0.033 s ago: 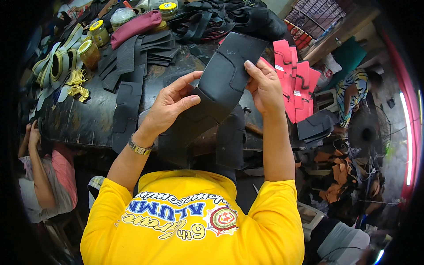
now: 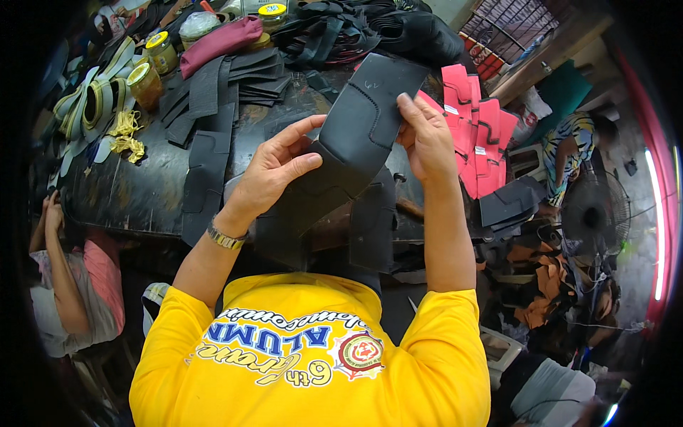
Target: The person sorts and stacks black and pink shoe insole pieces on a cluttered work table. They repeatedly pick up individual pieces, align them, and place them into neat piles while occasionally moving other items aside to access the work area.
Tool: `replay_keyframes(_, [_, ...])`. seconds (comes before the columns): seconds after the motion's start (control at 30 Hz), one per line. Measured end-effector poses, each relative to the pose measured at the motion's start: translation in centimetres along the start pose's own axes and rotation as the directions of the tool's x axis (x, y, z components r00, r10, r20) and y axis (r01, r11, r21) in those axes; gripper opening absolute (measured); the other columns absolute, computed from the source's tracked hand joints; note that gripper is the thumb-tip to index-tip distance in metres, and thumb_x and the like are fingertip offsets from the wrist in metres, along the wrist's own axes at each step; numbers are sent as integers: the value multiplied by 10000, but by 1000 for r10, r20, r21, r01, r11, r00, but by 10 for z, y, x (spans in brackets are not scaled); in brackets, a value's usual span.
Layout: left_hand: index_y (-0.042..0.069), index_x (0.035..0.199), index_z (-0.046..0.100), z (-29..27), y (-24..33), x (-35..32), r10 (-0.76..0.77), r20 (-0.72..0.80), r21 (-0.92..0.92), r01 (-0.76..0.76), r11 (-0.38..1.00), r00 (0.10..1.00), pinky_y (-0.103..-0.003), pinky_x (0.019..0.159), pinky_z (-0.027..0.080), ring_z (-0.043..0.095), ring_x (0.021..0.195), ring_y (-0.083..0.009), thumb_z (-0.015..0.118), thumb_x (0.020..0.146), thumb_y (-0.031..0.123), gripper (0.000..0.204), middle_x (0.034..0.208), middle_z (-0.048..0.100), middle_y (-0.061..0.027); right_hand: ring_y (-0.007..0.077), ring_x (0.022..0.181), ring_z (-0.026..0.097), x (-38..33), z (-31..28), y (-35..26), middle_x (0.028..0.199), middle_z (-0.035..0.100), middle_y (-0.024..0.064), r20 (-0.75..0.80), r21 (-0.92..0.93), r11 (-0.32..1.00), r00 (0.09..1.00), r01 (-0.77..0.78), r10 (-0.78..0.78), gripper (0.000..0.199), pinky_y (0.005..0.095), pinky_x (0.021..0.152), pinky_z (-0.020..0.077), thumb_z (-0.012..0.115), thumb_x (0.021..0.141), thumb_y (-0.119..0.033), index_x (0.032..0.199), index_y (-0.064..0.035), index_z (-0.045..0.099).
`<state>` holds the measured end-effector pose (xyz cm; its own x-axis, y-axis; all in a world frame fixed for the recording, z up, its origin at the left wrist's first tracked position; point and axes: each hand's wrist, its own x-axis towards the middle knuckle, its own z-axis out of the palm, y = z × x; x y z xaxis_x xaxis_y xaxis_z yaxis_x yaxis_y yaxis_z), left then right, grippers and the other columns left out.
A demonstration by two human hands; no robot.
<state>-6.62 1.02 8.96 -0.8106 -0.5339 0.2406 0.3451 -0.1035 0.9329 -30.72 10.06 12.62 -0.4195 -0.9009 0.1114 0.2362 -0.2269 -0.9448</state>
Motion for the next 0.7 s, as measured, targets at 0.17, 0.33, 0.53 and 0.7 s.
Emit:
replay_keyframes(0.17, [72, 1458, 482, -9, -3, -14, -18, -12, -84, 17, 996, 1000, -264, 961, 516, 624, 1052, -115, 644, 952, 59, 532, 1211, 644, -78, 203, 982, 650, 51, -56, 40, 1086, 678, 120, -12, -724, 679, 983, 119, -185, 411, 304, 889, 491, 625, 978, -351, 1190, 1, 646])
replay_keyframes(0.33, [77, 1460, 484, -14, -5, -28, 35, -90, -108, -44, 993, 995, -264, 946, 526, 626, 1049, -115, 645, 950, 53, 535, 1203, 642, -73, 354, 1313, 501, 93, -126, 84, 1421, 512, 203, 150, -863, -505, 953, -5, -265, 695, 419, 1104, 389, 686, 884, -426, 1478, -154, 452])
replay_keyframes(0.53, [79, 1467, 478, -31, 7, -45, 78, -155, -158, -102, 982, 985, -266, 960, 508, 608, 1057, -110, 630, 954, 35, 537, 1231, 621, -69, 401, 1258, 516, 107, -156, 115, 1405, 524, 158, -156, -936, -290, 975, -197, -160, 669, 590, 980, 444, 616, 904, -501, 1472, -209, 418])
replay_keyframes(0.7, [57, 1481, 444, -28, 12, -38, 67, -281, -276, -147, 950, 957, -272, 1041, 447, 574, 1145, -125, 599, 957, -4, 550, 1269, 609, -66, 422, 1162, 559, 103, -151, 117, 1262, 591, 171, -55, -913, -377, 963, -155, -262, 550, 550, 894, 506, 611, 919, -464, 1365, -164, 492])
